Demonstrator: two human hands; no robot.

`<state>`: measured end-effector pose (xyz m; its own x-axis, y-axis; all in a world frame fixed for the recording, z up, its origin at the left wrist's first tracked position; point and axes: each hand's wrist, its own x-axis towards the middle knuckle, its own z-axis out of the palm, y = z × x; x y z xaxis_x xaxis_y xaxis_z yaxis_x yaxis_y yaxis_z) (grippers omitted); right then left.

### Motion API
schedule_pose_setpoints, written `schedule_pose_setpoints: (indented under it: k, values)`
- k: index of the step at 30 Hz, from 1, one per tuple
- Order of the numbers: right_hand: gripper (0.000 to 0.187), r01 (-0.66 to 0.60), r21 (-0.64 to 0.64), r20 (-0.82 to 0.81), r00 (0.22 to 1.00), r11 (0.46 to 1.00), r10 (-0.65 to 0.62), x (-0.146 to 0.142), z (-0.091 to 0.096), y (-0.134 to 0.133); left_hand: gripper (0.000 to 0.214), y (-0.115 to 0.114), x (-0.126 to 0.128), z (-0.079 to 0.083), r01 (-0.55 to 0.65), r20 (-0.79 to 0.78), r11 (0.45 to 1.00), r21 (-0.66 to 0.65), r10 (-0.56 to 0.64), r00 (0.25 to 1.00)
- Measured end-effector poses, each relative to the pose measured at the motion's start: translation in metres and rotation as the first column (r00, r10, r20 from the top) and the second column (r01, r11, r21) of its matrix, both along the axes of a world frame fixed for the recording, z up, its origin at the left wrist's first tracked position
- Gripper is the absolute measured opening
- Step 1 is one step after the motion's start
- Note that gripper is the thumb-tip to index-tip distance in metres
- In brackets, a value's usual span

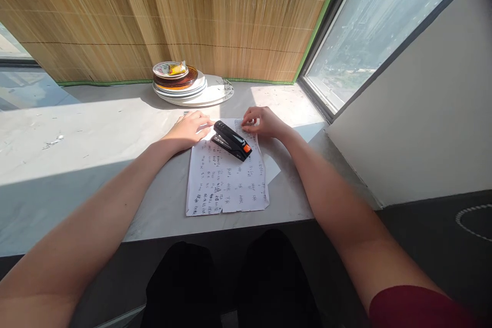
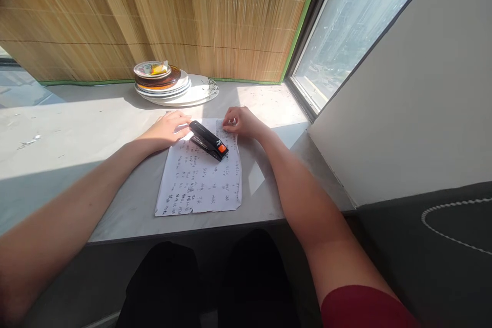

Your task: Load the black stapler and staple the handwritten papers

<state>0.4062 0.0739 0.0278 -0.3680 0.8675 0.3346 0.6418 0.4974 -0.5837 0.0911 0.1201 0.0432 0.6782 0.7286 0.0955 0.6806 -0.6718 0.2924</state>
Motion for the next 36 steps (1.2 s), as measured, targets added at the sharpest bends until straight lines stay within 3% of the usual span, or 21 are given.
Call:
schedule_pose_setpoints:
  k: [9,14,25,32,36]
  values:
    - [0.007,0.059,-0.009,0.03,0.998,0.998,-0.059,0.007,0.007,-0.004,0.045,-0.003,0.001,0.004,-0.009,-0.005,1.0,-0.011,0.008,1.0]
    - [0.021,0.056,0.021,0.085,0.995,0.998,-0.058,0.007,0.004,-0.004,0.044,-0.004,0.002,0.003,-0.021,-0.016,1.0,-0.009,0.021,1.0]
    - [0.045,-0.03,-0.048,0.09,0.995,0.998,0.034,0.002,0.003,-0.003,0.045,0.0,0.001,0.0,-0.005,-0.015,1.0,0.007,0.005,1.0]
    - [0.042,0.141,0.082,0.028,0.989,0.987,-0.144,0.011,-0.001,0.002,0.047,-0.001,0.002,0.001,-0.006,-0.005,1.0,-0.007,0.006,1.0]
    - [0.042,0.135,0.073,0.032,0.99,0.988,-0.138,0.009,-0.001,0.001,0.047,-0.001,0.002,0.001,-0.01,-0.011,1.0,-0.009,0.01,1.0]
